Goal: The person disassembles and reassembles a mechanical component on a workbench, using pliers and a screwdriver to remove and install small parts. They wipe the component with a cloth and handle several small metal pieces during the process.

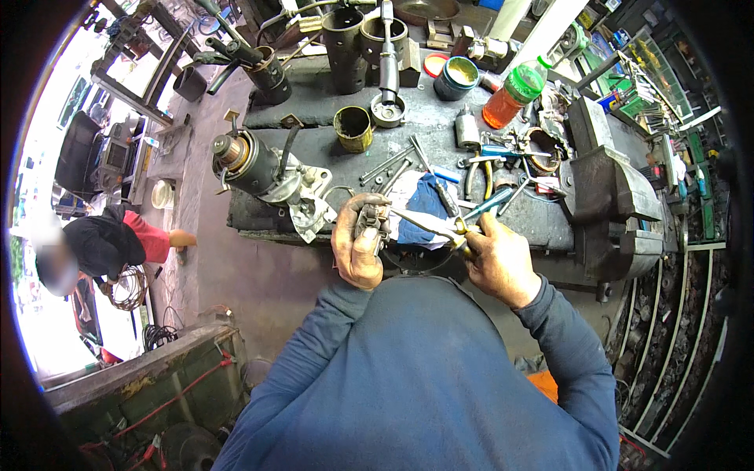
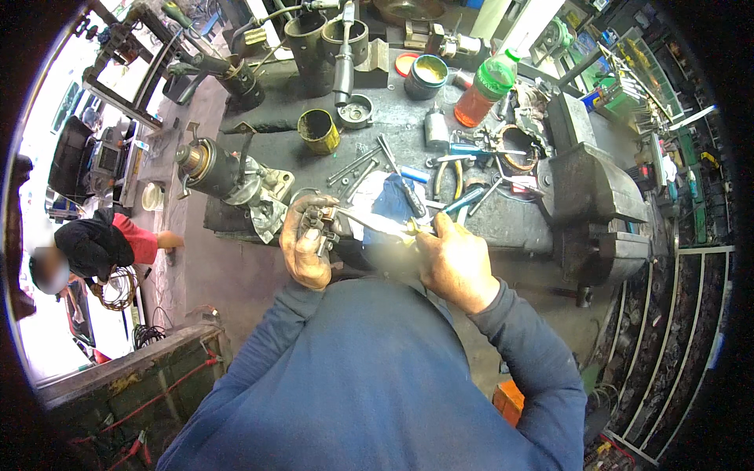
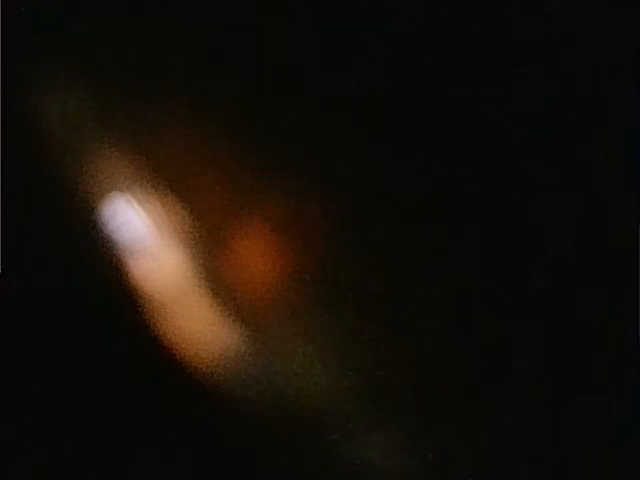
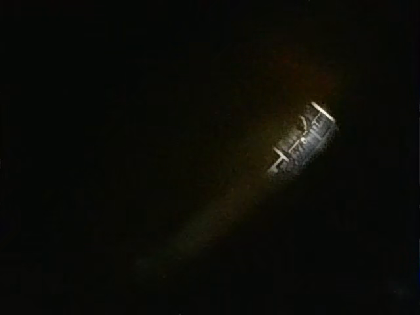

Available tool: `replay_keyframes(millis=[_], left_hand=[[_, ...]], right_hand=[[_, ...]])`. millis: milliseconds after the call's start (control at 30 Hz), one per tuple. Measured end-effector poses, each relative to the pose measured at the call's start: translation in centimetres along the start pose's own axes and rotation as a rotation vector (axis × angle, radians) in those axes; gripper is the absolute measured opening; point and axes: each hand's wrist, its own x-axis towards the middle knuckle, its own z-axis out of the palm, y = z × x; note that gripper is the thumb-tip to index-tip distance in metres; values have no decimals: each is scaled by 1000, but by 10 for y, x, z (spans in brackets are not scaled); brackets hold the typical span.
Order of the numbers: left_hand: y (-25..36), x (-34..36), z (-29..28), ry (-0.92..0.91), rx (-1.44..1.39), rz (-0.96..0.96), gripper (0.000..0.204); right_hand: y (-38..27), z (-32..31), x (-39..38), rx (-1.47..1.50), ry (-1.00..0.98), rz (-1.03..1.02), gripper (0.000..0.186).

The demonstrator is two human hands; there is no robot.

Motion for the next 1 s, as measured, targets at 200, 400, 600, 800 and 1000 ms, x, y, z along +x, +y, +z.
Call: replay_keyframes(millis=[200,400,600,800,1000], left_hand=[[7,7,6,-52,-137,-213,51],[-17,27,-17,-169,-1139,-994,55],[-10,25,-7,90,-725,-1036,55],[-21,27,6,117,-695,-936,50],[-21,30,30,165,-696,-850,52]], right_hand=[[15,-11,5,4,-32,-40,20],[44,-30,28,560,-681,164,30],[55,25,-13,96,29,-61,33],[61,3,4,106,163,-167,36],[83,0,25,-175,143,-254,22]])
